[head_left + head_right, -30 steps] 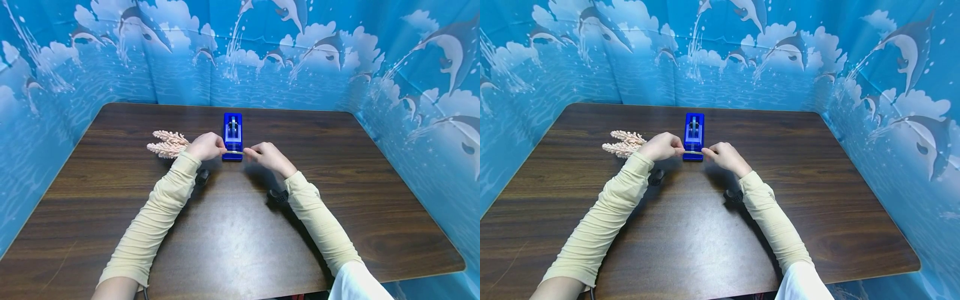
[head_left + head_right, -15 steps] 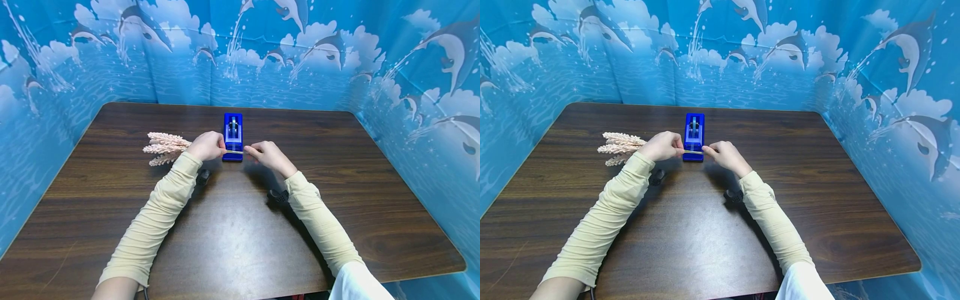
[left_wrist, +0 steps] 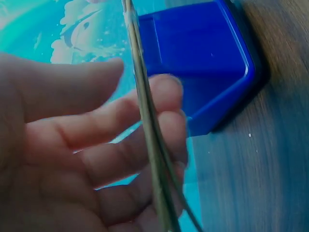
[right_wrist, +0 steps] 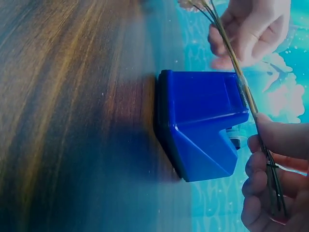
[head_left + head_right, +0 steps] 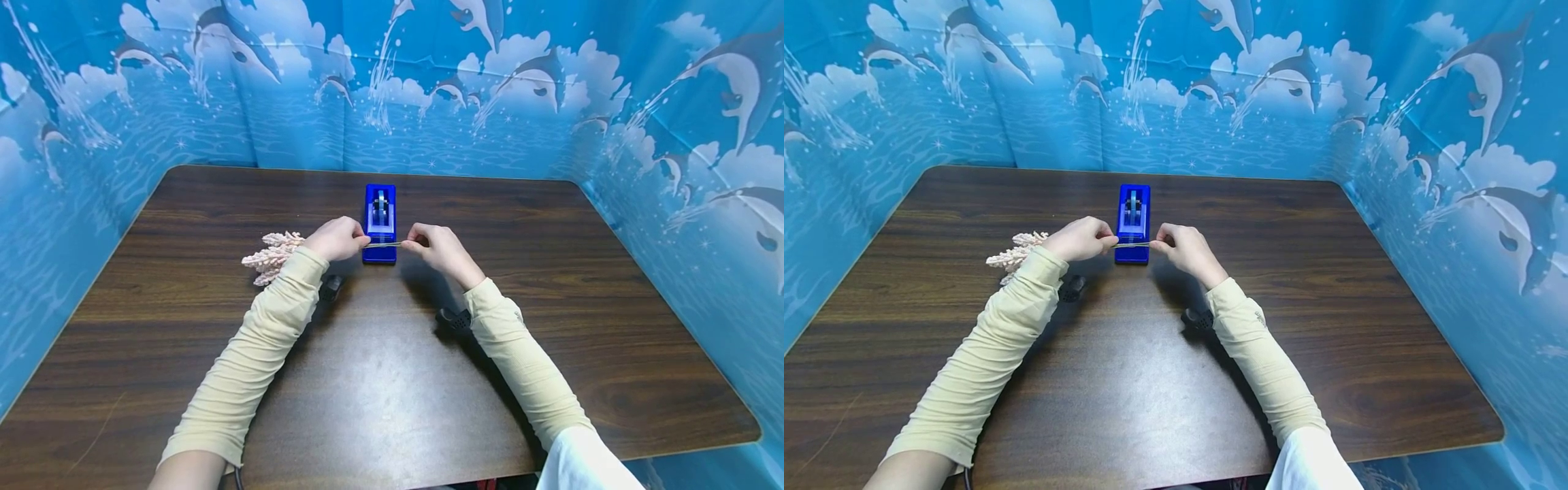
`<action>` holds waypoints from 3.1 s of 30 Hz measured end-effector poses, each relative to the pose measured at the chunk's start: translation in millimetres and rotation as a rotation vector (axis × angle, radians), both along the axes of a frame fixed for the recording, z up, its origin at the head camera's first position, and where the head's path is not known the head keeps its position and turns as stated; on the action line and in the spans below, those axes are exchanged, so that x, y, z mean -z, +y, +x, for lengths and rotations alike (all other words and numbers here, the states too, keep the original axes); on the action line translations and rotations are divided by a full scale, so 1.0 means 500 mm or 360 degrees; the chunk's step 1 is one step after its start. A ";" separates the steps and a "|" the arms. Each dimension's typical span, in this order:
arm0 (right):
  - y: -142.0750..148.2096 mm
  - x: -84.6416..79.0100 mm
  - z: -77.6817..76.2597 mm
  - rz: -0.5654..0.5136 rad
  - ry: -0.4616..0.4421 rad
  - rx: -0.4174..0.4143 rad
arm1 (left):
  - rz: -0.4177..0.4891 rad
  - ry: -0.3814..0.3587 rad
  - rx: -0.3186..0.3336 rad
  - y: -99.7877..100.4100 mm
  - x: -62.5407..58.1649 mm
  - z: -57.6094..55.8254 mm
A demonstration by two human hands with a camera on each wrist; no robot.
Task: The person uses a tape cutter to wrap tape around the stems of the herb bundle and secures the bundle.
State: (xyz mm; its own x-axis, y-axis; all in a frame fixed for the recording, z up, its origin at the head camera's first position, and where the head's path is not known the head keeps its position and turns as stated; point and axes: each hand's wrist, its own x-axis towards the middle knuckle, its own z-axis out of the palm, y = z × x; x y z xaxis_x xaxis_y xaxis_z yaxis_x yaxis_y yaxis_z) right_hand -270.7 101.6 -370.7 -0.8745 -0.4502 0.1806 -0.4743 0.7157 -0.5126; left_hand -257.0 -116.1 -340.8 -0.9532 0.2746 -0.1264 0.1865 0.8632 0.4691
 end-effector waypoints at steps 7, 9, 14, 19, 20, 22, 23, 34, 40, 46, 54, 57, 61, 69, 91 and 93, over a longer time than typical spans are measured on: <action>0.003 0.003 -0.001 0.0047 -0.0039 0.0003 | -0.0053 -0.0008 0.0078 -0.005 0.001 -0.003; 0.003 0.003 -0.001 0.0069 -0.0086 0.0008 | -0.0046 0.0041 0.0094 -0.005 0.001 -0.003; 0.004 0.003 -0.004 0.0083 -0.0195 -0.0029 | -0.0031 0.0134 0.0071 -0.004 -0.003 -0.001; 0.004 0.008 -0.007 0.0085 -0.0207 -0.0051 | -0.0018 0.0133 0.0020 -0.001 -0.006 0.003; 0.004 0.009 -0.008 0.0079 -0.0200 -0.0044 | -0.0017 0.0123 0.0021 -0.001 -0.005 0.003; 0.005 0.009 -0.008 0.0057 -0.0178 -0.0027 | -0.0009 0.0077 0.0026 -0.001 -0.006 0.003; 0.006 0.008 -0.008 0.0043 -0.0159 -0.0017 | 0.0012 0.0038 0.0026 -0.001 -0.006 0.002; -0.001 0.005 -0.006 -0.0064 -0.0032 0.0005 | 0.0015 -0.0053 -0.0031 -0.004 -0.001 -0.005; 0.001 0.007 -0.006 -0.0076 0.0002 -0.0020 | -0.0003 0.0031 -0.0041 -0.002 0.004 -0.007; -0.004 0.015 -0.011 -0.0081 -0.0113 -0.0016 | -0.0026 0.0082 -0.0081 0.000 0.003 -0.004; -0.011 0.027 -0.015 -0.0042 -0.0144 -0.0009 | 0.0098 -0.0008 -0.0029 -0.004 0.012 -0.014; -0.013 0.028 -0.012 -0.0038 -0.0167 0.0014 | 0.0176 -0.0043 -0.0004 -0.006 0.016 -0.016; -0.016 0.028 -0.009 -0.0025 -0.0180 0.0035 | 0.0215 -0.0034 0.0005 -0.007 0.020 -0.018; -0.022 0.029 -0.004 0.0016 -0.0186 0.0084 | 0.0182 0.0041 0.0002 -0.002 0.026 -0.017; -0.031 0.025 0.010 0.0176 -0.0119 0.0146 | 0.0044 0.0136 -0.0040 0.009 0.024 -0.007; -0.031 0.023 0.011 0.0180 -0.0124 0.0146 | 0.0043 0.0130 -0.0042 0.009 0.023 -0.006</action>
